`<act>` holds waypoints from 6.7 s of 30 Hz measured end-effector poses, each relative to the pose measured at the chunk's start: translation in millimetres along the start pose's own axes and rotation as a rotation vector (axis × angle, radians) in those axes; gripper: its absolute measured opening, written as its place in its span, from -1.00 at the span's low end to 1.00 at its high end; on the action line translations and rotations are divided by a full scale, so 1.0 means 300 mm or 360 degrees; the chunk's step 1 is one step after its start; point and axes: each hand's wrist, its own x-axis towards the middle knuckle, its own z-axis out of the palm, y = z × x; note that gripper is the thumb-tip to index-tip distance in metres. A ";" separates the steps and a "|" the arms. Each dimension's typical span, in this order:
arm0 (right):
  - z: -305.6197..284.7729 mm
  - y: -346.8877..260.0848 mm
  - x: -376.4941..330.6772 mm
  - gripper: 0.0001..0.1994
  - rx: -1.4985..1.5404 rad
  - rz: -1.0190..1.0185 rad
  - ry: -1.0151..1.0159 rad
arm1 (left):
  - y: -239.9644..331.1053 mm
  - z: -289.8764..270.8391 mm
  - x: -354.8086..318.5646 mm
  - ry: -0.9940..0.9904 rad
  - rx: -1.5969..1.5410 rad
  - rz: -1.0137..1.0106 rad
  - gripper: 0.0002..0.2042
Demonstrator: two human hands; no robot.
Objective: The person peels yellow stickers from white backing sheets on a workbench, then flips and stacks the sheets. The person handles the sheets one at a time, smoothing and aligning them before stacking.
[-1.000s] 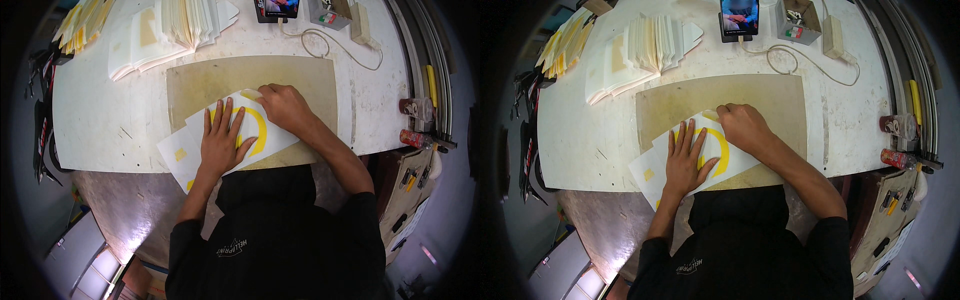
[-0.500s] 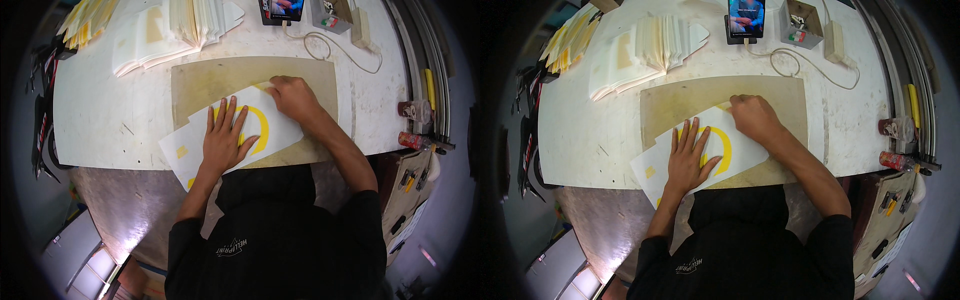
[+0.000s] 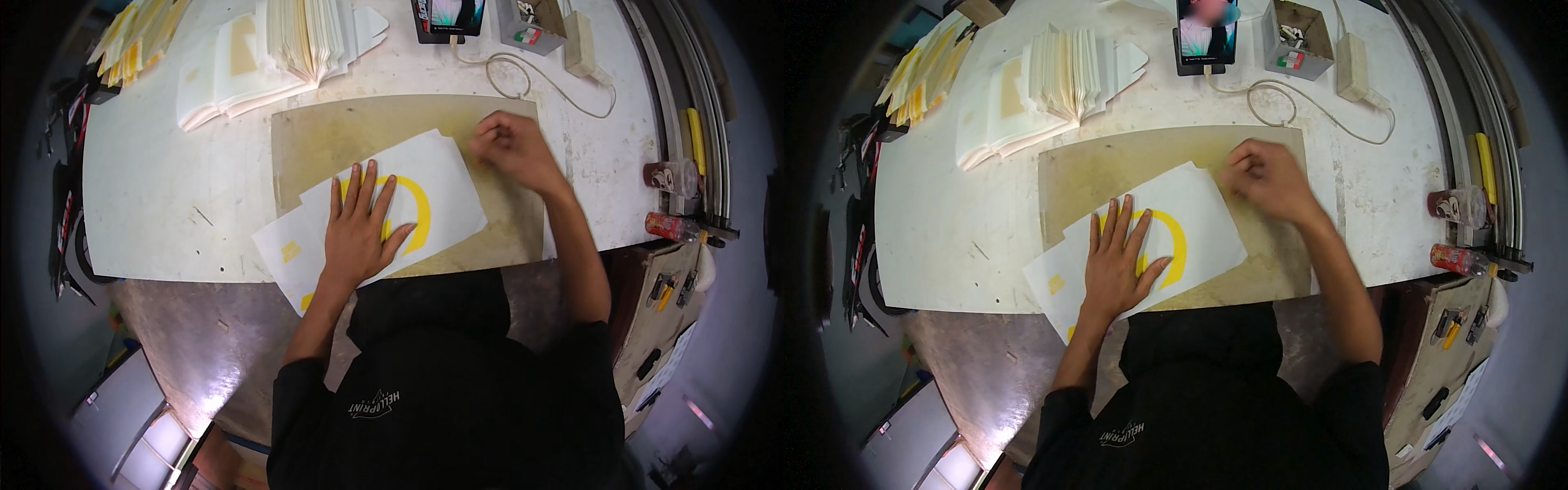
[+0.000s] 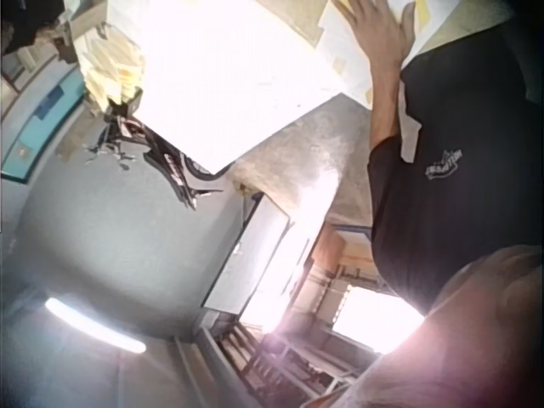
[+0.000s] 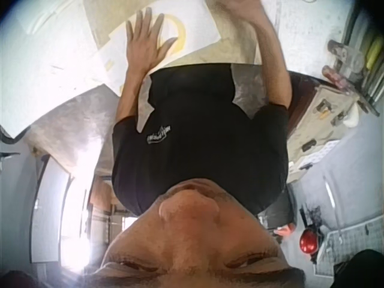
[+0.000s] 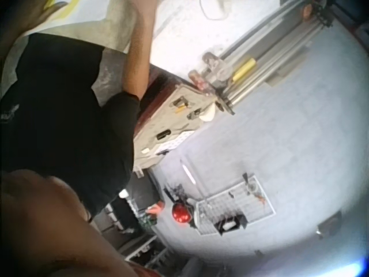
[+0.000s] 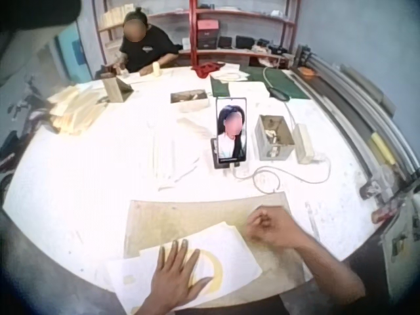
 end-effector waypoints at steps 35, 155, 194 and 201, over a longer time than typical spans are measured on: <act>0.057 0.179 -0.414 -0.79 -0.0840 -0.0078 0.1037 | 0.013 0.003 -0.011 -0.0056 0.0130 -0.0009 -0.28; -0.037 0.067 -0.375 -0.76 0.0099 0.0608 0.0472 | 0.096 0.024 -0.031 0.0203 0.0077 -0.0467 -0.44; 0.119 0.139 -0.132 -0.74 -0.1128 -0.0903 0.0535 | 0.185 0.098 0.173 0.0026 -0.0035 -0.0045 -0.56; 0.107 0.167 -0.122 -0.70 -0.1277 -0.0855 0.0451 | 0.181 0.104 0.176 -0.0007 -0.0031 -0.0068 -0.59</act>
